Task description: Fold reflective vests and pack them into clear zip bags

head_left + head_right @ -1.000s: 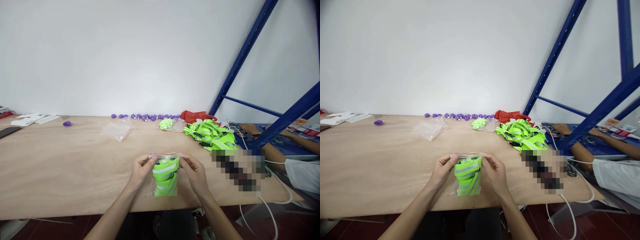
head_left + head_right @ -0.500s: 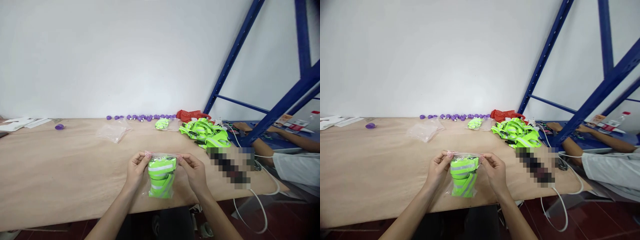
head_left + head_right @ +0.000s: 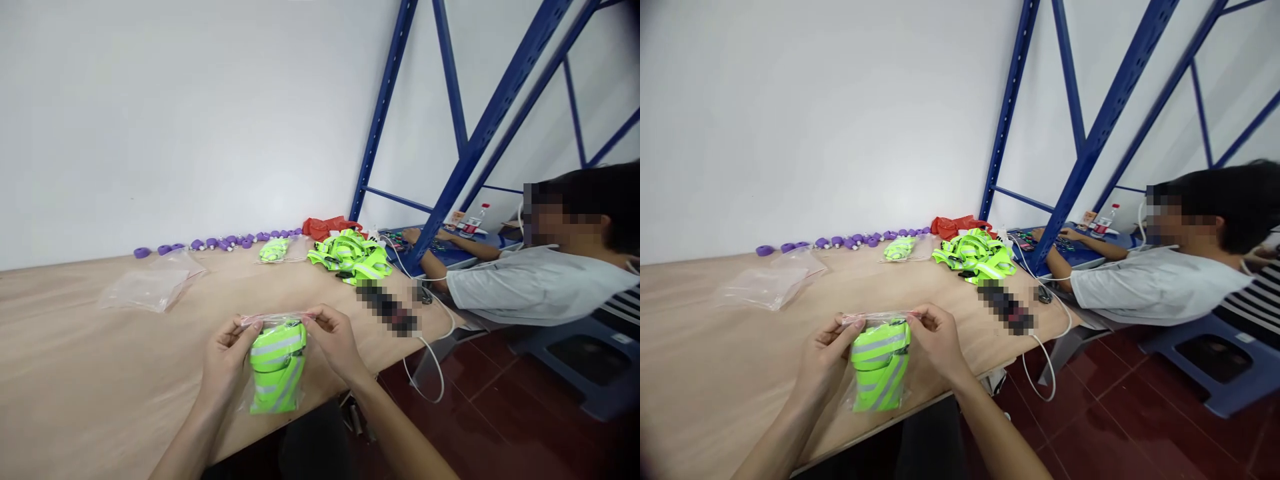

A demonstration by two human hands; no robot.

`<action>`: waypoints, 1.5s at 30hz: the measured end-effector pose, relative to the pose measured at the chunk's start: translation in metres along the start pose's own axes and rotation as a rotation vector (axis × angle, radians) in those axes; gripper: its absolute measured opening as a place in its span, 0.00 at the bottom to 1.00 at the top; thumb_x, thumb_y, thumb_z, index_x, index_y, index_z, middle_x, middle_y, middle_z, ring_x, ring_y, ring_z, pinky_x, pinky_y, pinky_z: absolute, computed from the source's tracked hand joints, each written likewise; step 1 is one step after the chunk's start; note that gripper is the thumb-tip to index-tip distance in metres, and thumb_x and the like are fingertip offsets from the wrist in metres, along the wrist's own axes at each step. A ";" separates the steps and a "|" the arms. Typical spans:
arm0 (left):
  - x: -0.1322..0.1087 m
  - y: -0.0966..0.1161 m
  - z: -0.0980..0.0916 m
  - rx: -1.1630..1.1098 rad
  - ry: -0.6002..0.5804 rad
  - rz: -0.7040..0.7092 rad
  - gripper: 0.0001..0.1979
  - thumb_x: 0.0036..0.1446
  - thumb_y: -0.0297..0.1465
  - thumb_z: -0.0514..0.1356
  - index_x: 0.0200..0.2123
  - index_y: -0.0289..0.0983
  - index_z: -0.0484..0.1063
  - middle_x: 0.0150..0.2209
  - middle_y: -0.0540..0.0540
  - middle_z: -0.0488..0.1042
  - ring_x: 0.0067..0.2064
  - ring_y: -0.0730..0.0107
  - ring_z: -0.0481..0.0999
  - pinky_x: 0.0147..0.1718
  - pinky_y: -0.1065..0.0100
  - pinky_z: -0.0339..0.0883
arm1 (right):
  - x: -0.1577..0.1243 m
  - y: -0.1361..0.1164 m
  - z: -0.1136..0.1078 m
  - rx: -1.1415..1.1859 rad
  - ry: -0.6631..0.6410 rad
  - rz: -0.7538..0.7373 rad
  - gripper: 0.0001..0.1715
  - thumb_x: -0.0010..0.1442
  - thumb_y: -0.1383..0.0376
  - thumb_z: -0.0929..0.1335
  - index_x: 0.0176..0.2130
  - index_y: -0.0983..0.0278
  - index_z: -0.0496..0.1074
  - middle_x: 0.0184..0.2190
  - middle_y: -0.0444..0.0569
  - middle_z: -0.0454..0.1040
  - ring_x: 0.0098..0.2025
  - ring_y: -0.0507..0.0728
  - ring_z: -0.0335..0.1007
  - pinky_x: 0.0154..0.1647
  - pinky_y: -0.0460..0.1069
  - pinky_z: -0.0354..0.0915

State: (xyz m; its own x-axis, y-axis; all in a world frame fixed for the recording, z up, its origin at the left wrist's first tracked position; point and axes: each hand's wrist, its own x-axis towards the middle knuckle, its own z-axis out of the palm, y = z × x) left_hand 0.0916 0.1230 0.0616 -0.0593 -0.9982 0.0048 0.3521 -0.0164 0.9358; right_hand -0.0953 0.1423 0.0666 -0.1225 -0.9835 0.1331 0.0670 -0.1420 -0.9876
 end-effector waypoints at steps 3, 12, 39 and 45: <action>0.004 -0.002 0.000 -0.002 -0.030 -0.040 0.21 0.43 0.42 0.74 0.28 0.33 0.70 0.25 0.51 0.74 0.26 0.79 0.70 0.24 0.80 0.63 | 0.000 -0.002 0.000 -0.019 -0.019 0.012 0.21 0.53 0.53 0.72 0.33 0.70 0.71 0.31 0.46 0.73 0.33 0.44 0.66 0.34 0.38 0.64; 0.007 -0.006 0.000 0.095 -0.078 -0.101 0.21 0.43 0.43 0.73 0.35 0.33 0.77 0.32 0.45 0.78 0.33 0.71 0.75 0.30 0.76 0.70 | 0.003 0.004 -0.001 -0.048 -0.040 0.018 0.19 0.50 0.55 0.72 0.31 0.70 0.71 0.29 0.45 0.71 0.32 0.44 0.65 0.33 0.38 0.62; 0.048 0.071 -0.016 0.671 -0.246 -0.087 0.23 0.42 0.50 0.70 0.33 0.37 0.83 0.37 0.42 0.82 0.36 0.60 0.78 0.29 0.69 0.72 | -0.006 0.010 -0.024 -0.106 0.009 0.045 0.29 0.54 0.49 0.71 0.47 0.66 0.72 0.43 0.51 0.75 0.43 0.49 0.73 0.45 0.43 0.71; 0.104 0.088 -0.052 0.840 0.056 0.500 0.21 0.49 0.50 0.65 0.37 0.41 0.83 0.45 0.44 0.81 0.49 0.56 0.78 0.44 0.63 0.78 | -0.011 0.025 -0.063 -0.130 0.126 0.064 0.38 0.50 0.42 0.72 0.47 0.68 0.70 0.40 0.54 0.76 0.41 0.52 0.74 0.45 0.46 0.74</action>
State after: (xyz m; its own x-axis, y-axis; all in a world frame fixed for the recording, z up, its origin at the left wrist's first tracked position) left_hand 0.1650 0.0146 0.1264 -0.0319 -0.8807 0.4727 -0.4565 0.4335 0.7770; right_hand -0.1542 0.1562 0.0356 -0.2458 -0.9670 0.0666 -0.0488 -0.0562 -0.9972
